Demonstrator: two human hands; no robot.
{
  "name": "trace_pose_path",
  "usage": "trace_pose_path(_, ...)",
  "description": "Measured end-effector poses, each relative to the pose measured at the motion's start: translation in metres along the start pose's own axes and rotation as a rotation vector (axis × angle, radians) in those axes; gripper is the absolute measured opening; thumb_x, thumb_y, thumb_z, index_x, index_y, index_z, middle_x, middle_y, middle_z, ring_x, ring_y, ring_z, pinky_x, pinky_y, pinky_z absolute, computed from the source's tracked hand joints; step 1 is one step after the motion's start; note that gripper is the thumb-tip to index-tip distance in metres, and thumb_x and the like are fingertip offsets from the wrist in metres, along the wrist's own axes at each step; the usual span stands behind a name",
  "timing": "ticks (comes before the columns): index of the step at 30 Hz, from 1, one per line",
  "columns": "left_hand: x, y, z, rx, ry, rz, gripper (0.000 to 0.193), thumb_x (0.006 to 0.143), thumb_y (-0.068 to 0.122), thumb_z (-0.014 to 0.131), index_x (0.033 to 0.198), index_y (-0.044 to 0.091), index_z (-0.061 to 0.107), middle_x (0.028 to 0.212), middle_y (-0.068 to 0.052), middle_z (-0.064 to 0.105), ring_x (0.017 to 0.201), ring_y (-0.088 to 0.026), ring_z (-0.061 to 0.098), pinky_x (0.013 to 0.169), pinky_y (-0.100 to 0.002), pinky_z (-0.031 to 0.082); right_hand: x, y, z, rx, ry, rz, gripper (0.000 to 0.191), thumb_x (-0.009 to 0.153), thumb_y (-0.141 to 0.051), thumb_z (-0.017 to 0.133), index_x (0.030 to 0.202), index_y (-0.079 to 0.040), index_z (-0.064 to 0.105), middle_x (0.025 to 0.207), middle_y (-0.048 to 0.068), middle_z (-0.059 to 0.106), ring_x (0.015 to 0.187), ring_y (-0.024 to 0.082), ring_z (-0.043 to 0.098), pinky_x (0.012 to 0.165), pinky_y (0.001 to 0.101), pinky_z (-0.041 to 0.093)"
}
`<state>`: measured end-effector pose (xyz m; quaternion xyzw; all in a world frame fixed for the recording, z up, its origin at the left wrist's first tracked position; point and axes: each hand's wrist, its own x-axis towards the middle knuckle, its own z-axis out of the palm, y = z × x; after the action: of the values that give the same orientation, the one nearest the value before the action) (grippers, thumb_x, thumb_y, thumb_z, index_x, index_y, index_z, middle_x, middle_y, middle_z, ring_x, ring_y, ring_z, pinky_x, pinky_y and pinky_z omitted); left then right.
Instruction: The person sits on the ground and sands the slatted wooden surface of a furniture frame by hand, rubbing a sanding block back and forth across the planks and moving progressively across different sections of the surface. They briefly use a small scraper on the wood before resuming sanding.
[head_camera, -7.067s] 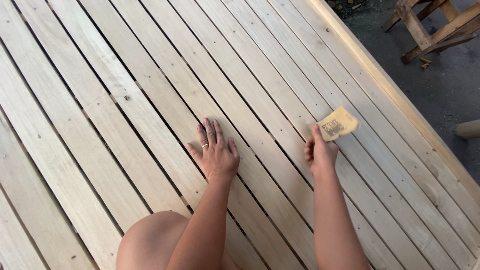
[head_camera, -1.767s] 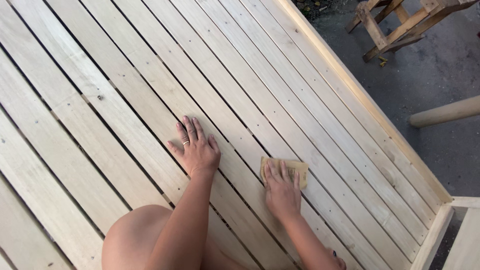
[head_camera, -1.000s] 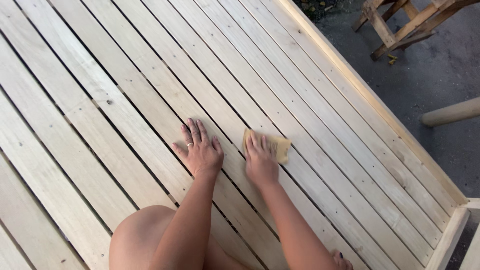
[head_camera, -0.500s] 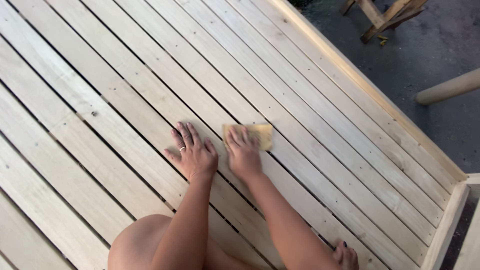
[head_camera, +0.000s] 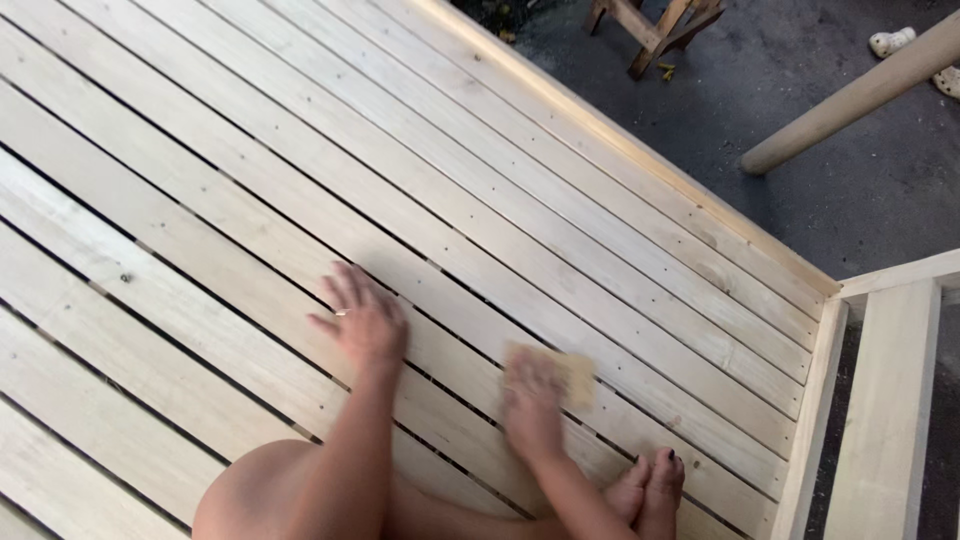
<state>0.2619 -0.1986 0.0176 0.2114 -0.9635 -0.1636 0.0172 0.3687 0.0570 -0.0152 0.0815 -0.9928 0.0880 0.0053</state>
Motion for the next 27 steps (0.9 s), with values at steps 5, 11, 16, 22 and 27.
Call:
trace_pose_path(5, -0.045, 0.041, 0.031, -0.384, 0.024, 0.388, 0.062, 0.108, 0.034, 0.036, 0.165, 0.012, 0.027, 0.172, -0.008, 0.018, 0.161, -0.028, 0.014, 0.129, -0.064, 0.009, 0.078, -0.063, 0.003, 0.188, -0.163, -0.141, 0.058, 0.093, -0.024, 0.056, 0.147, -0.004, 0.047, 0.156, 0.014, 0.042, 0.149, 0.041, 0.026, 0.119, 0.0606, 0.014)
trace_pose_path(11, -0.044, 0.024, 0.037, -0.196, -0.058, 0.128, 0.064, 0.102, 0.033, 0.036, 0.162, 0.013, 0.025, 0.172, -0.006, 0.015, 0.158, -0.029, 0.01, 0.121, -0.065, 0.001, -0.022, 0.056, -0.028, 0.076, 0.102, 0.197, 0.054, 0.098, -0.011, 0.043, 0.151, -0.009, 0.052, 0.16, 0.015, 0.045, 0.151, 0.036, 0.035, 0.128, 0.0495, 0.02)
trace_pose_path(16, -0.04, 0.032, 0.034, -0.084, -0.036, 0.114, 0.064, 0.102, 0.034, 0.033, 0.161, 0.012, 0.024, 0.172, -0.005, 0.013, 0.157, -0.028, 0.008, 0.118, -0.066, 0.0, -0.001, 0.065, -0.018, 0.016, -0.008, 0.404, 0.064, 0.097, -0.021, 0.051, 0.158, -0.007, 0.038, 0.167, 0.014, 0.033, 0.152, 0.045, 0.022, 0.114, 0.0613, 0.016)
trace_pose_path(22, -0.037, 0.032, 0.029, -0.095, -0.064, 0.091, 0.063, 0.102, 0.033, 0.034, 0.161, 0.014, 0.025, 0.172, -0.003, 0.013, 0.158, -0.026, 0.009, 0.119, -0.066, 0.0, 0.181, -0.038, -0.011, 0.184, 0.042, -0.112, 0.048, 0.105, -0.024, 0.05, 0.151, -0.011, 0.048, 0.16, 0.006, 0.045, 0.152, 0.04, 0.031, 0.12, 0.0585, 0.024)
trace_pose_path(27, -0.036, 0.027, 0.033, -0.106, -0.089, 0.094, 0.062, 0.101, 0.03, 0.032, 0.161, 0.016, 0.024, 0.172, -0.001, 0.012, 0.157, -0.024, 0.009, 0.12, -0.065, 0.001, 0.188, -0.029, -0.009, 0.279, -0.013, -0.163, 0.051, 0.097, -0.017, 0.056, 0.148, -0.018, 0.054, 0.158, 0.002, 0.049, 0.15, 0.036, 0.035, 0.119, 0.0562, 0.024)
